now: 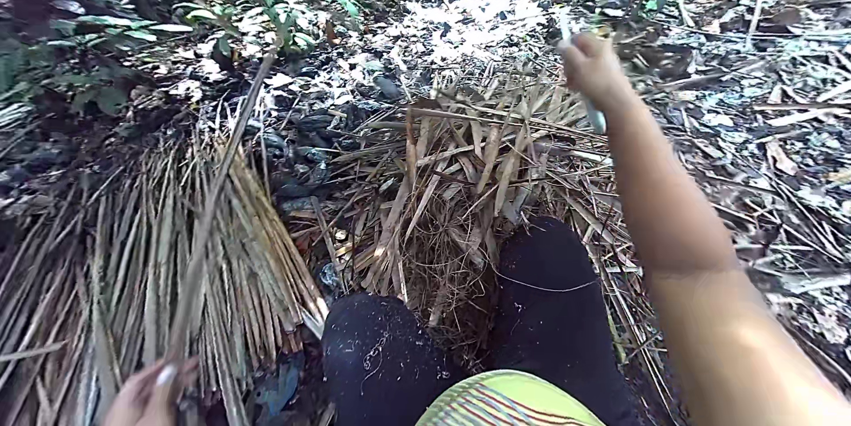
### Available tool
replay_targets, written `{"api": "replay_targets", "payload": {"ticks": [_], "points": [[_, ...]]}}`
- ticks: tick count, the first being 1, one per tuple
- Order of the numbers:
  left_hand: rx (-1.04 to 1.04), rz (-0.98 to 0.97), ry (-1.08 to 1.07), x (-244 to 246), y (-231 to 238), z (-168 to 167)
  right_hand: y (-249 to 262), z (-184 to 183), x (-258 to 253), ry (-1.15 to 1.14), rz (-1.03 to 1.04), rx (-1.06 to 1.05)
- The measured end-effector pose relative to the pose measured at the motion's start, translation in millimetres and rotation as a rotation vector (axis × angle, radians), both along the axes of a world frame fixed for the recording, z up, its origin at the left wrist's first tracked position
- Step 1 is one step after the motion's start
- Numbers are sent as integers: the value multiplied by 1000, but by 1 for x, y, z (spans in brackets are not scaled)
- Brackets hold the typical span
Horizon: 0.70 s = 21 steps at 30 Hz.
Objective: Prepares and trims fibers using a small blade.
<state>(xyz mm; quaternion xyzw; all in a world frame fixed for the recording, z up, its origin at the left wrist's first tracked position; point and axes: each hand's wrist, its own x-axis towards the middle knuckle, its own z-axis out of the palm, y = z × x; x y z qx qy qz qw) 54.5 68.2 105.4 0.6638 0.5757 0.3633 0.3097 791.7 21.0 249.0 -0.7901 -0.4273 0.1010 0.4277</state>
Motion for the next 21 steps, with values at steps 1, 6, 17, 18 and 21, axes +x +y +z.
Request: {"api": "replay_targets", "payload": {"ticks": [1, 6, 17, 18, 21], "points": [[-14, 1, -71, 44, 8, 12, 10, 0, -35, 40, 107, 22], [-258, -116, -385, 230, 15, 88, 60, -29, -196, 351, 574, 38], [-209, -200, -599, 335, 27, 75, 75, -51, -260, 640, 663, 52], [-180, -192, -627, 338, 27, 71, 73, -52, -260, 631, 660, 36], [-82, -146, -601, 346, 14, 64, 70, -54, -260, 630, 629, 37]]}}
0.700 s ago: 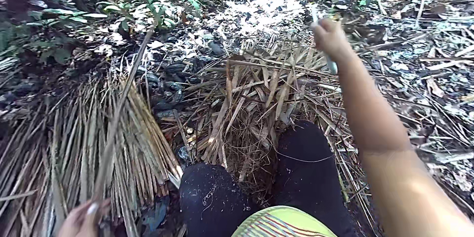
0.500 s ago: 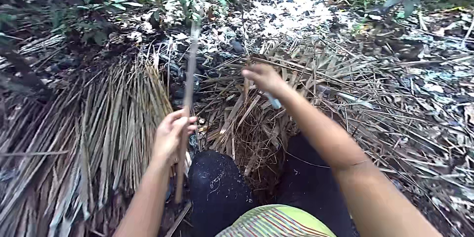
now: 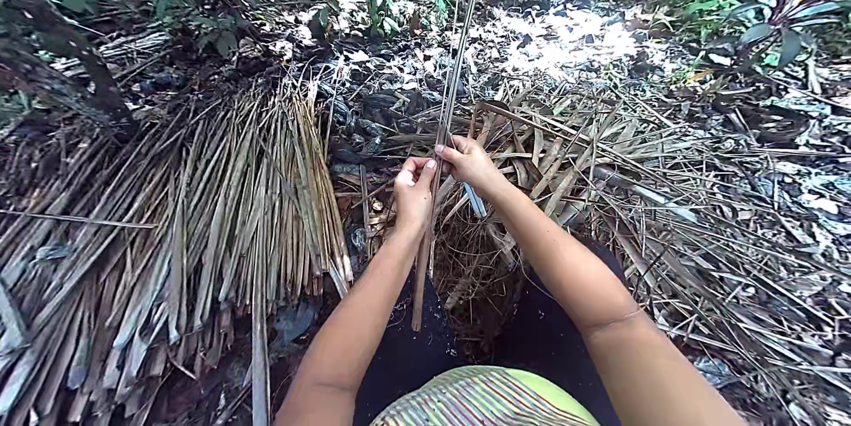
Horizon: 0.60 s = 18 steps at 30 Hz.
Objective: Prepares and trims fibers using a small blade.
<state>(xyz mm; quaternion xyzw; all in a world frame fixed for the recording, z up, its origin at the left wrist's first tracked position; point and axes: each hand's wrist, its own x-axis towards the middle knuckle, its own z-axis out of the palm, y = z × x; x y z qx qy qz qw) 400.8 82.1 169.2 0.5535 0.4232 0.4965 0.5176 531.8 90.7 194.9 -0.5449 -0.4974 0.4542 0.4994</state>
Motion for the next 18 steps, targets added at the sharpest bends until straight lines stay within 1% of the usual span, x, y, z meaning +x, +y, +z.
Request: {"api": "replay_targets", "payload": {"ticks": [3, 5, 7, 9, 12, 14, 16, 18], "points": [[45, 81, -56, 10, -4, -5, 0, -2, -6, 51, -54, 19], [16, 140, -135, 16, -3, -4, 1, -3, -10, 101, -82, 21], [-57, 227, -270, 19, 4, 0, 3, -4, -10, 127, -125, 3], [-116, 309, -367, 10, 13, 8, 3, -7, 0, 144, -208, -48], [-139, 336, -589, 4, 16, 12, 4, -10, 15, 186, -290, -103], [-138, 384, -671, 3, 18, 13, 6, -12, 24, 219, -345, -90], [-91, 434, -685, -18, 30, 17, 5, -17, 46, 239, -467, -79], [-10, 503, -714, -56, 48, 18, 2, -23, 80, 258, -589, -77]]}}
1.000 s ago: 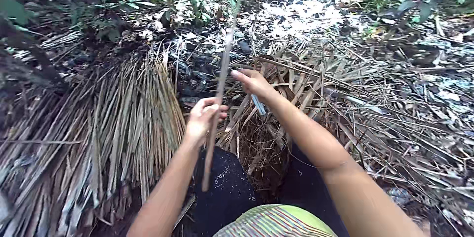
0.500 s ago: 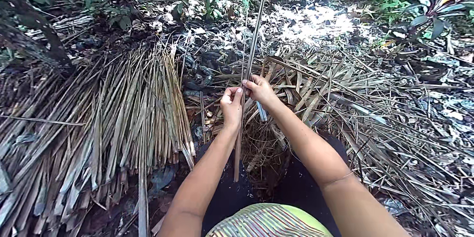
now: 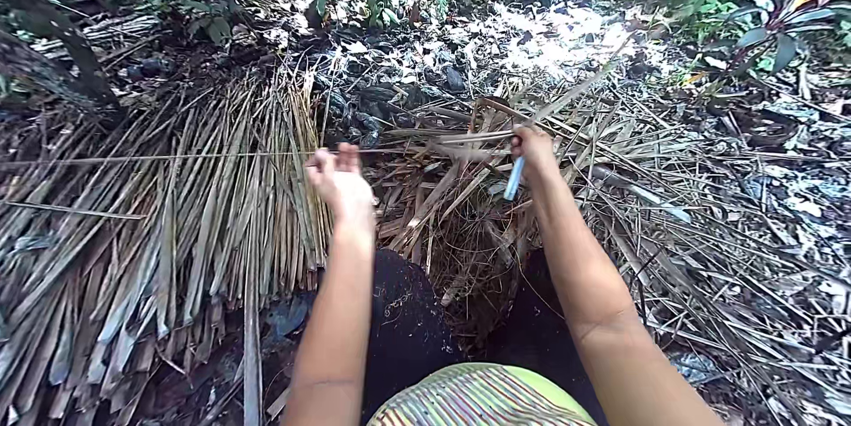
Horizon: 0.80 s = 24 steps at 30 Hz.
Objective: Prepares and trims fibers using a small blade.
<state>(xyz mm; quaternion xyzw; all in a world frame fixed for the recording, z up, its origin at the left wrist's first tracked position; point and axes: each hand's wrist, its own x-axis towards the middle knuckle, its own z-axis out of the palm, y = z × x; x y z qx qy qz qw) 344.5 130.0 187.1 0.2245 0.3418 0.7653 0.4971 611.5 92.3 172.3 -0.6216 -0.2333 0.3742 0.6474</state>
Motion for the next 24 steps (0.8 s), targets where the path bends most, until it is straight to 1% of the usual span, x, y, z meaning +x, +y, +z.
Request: {"api": "replay_targets", "payload": {"ticks": [2, 4, 5, 7, 9, 10, 11, 13, 14, 15, 16, 17, 19, 20, 22, 24], "points": [[79, 99, 3, -36, 13, -4, -3, 2, 24, -11, -68, 0], [115, 196, -8, -69, 18, -4, -4, 6, 42, -33, -125, 5], [131, 267, -23, -92, 21, -5, -3, 5, 55, -59, -172, 0], [160, 443, -48, -161, 23, -10, -11, 0, 89, -119, -259, -53], [193, 579, 58, -220, 18, -11, -22, -6, 125, -226, -266, -169], [177, 597, 173, -231, 12, -6, -27, -11, 141, -352, -204, -289], [161, 585, 287, -226, 3, 1, -32, -15, 153, -515, -122, -444], [140, 480, 533, -196, -16, 12, -40, -7, 153, -690, 52, -690], [136, 416, 667, -176, -25, 15, -44, 0, 142, -754, 108, -720], [149, 349, 813, -156, -32, 16, -49, 10, 123, -812, 158, -678], [172, 284, 954, -137, -41, 15, -55, 18, 101, -843, 209, -550], [196, 216, 1071, -119, -50, 12, -62, 21, 78, -844, 273, -373], [232, 105, 1250, -86, -68, 1, -82, 29, 24, -764, 457, -15], [242, 43, 1306, -73, -76, -3, -93, 31, -3, -683, 559, 130], [253, -36, 1347, -51, -89, -12, -105, 30, -48, -560, 775, 304], [284, -84, 1333, -39, -100, -17, -106, 30, -78, -493, 932, 313]]}}
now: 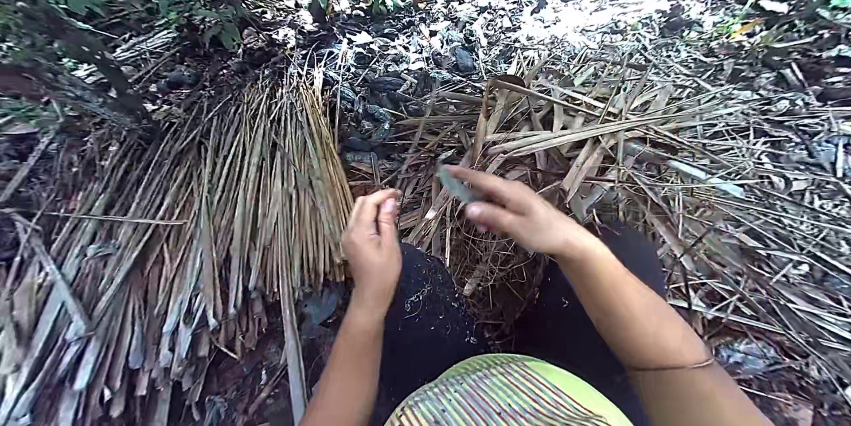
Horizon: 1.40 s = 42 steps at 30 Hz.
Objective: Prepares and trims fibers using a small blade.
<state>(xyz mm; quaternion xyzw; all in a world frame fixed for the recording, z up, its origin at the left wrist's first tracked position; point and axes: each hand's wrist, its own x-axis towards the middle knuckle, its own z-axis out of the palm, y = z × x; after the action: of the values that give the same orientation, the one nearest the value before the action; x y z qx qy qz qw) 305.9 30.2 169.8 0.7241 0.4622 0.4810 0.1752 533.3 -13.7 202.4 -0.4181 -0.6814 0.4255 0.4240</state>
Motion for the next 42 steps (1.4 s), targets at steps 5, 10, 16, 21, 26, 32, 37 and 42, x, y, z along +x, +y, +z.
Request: {"api": "replay_targets", "payload": {"ticks": [5, 10, 16, 21, 26, 32, 37, 42], "points": [[24, -106, -12, 7, -17, -4, 7, -3, -21, 70, 106, -106], [73, -158, 7, 11, -20, 6, 5, -9, -21, 201, 146, -211], [-602, -553, -455, 4, -19, 24, 2, -20, -13, 320, 258, -195], [-113, -231, 18, 4, -20, 16, 0, -6, -24, 321, 48, -239], [-148, -252, 56, -12, -26, 2, 24, 20, 22, 470, -301, -88], [-81, -208, 96, -8, -18, -1, -3, -11, -28, 429, 159, -516], [-15, -235, 174, -29, -18, -14, 15, 3, 6, 542, -107, -325], [20, -164, 235, -27, -16, -20, 7, -23, -22, 548, 78, -507]]}}
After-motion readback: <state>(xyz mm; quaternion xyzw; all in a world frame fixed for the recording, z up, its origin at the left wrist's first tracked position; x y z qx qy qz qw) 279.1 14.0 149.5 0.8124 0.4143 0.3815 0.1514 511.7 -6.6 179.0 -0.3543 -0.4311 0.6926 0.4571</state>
